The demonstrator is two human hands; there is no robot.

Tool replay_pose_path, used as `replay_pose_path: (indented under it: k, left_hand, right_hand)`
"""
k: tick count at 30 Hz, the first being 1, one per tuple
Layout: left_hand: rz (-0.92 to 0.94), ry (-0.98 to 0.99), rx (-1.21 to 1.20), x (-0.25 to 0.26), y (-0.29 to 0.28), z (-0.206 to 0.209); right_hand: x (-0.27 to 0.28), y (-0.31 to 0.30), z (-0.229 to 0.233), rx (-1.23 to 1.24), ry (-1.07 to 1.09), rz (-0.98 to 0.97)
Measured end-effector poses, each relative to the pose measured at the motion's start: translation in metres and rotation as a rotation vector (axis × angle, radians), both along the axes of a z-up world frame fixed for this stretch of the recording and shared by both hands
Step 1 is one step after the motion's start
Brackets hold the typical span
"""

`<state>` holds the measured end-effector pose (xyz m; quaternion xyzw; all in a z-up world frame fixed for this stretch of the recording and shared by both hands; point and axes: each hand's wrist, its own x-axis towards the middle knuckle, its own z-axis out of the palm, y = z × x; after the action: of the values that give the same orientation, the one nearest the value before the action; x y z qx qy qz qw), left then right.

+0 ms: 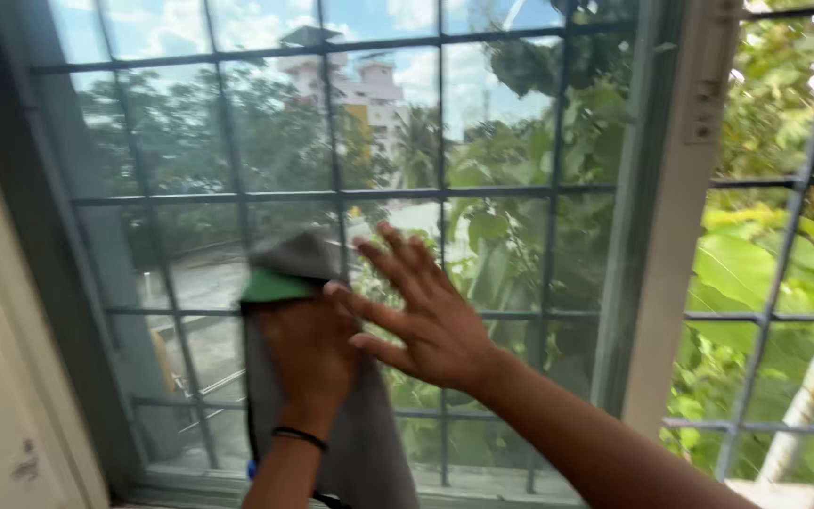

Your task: The person cleans the tracks and glass of a sliding window by wiping them with a cloth and applying liquid from a spray bottle.

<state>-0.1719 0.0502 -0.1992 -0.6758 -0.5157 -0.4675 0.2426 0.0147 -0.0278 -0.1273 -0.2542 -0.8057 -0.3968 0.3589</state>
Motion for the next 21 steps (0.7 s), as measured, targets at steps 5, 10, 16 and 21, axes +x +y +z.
replay_pose_path:
  k: [5,10,16,21]
  left_hand:
    - [-0.221,0.126,0.409,-0.018,-0.007,0.015]
    - [-0.245,0.117,0.368,-0.06,0.007,0.04]
    - [0.0,-0.094,0.432,-0.087,0.036,0.024]
    - [0.013,-0.24,0.41,-0.099,0.027,0.003]
  right_hand:
    - [-0.041,0.015,0.0,0.028,-0.023,-0.004]
    - [-0.045,0.021,0.002,0.065,-0.058,-0.075]
    - [-0.046,0.019,0.002,0.075,-0.11,-0.165]
    - [-0.047,0.017,0.002,0.087,-0.14,-0.214]
